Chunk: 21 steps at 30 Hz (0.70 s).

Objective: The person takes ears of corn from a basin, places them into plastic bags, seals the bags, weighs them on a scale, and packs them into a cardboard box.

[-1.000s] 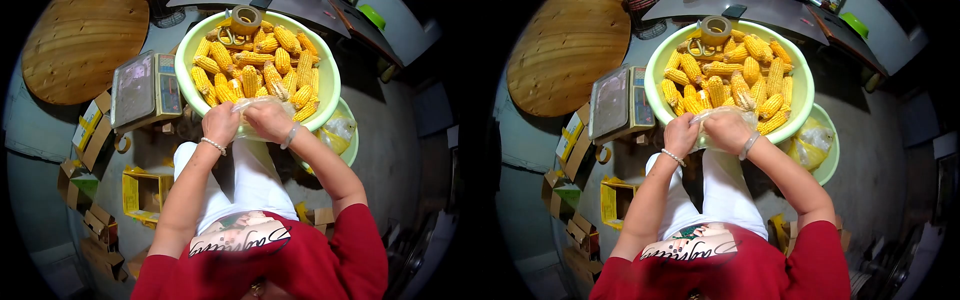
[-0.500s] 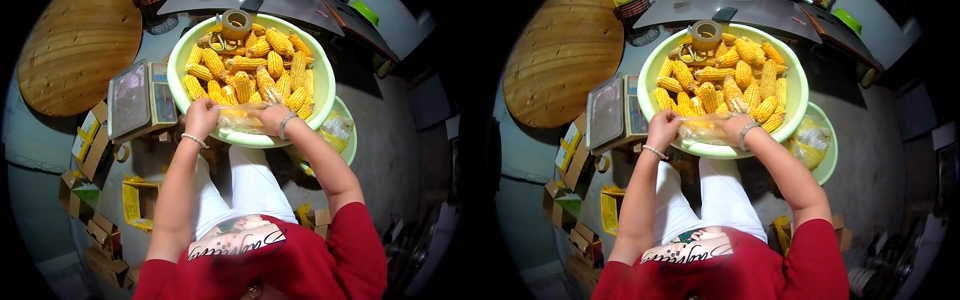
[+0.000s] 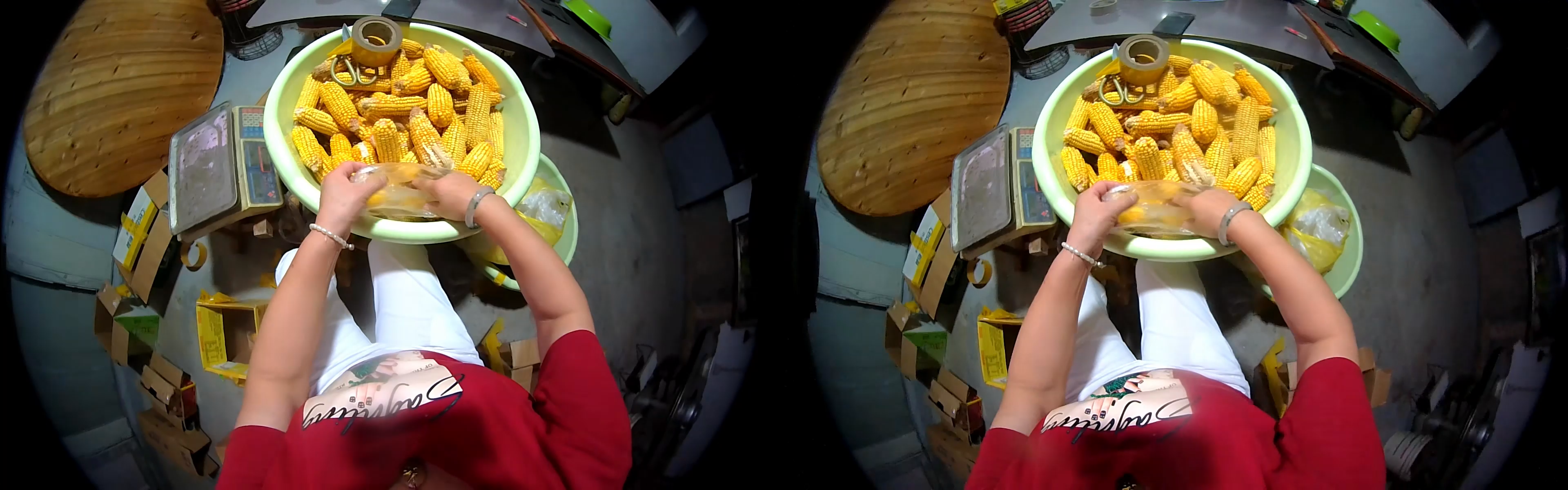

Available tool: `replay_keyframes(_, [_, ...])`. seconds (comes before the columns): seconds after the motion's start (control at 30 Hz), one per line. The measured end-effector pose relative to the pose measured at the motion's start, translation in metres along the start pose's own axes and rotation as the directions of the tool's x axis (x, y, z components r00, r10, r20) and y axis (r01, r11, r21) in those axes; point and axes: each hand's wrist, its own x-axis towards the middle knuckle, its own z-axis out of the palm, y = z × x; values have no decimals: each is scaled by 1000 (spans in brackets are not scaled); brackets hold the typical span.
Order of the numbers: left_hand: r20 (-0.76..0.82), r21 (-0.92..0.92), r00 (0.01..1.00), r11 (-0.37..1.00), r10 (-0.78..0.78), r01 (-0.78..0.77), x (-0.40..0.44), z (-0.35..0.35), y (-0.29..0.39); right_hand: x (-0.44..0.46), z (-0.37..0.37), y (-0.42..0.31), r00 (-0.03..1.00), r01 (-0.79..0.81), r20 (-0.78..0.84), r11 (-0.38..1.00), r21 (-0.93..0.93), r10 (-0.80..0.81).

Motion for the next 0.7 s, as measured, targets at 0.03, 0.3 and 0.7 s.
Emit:
replay_keyframes(0.03, [18,170,995,981,95,-96,0,2,-3,-4,9,6,992,67,-105,998,4,-66])
replay_keyframes(0.3, [45,644,960,726,278,-240,-5,14,8,-35,14,1,983,40,-186,981,192,-4])
replay_keyframes(0.7, [157,761,965,598,209,-253,-3,24,10,1,-28,73,767,-27,-377,613,790,520])
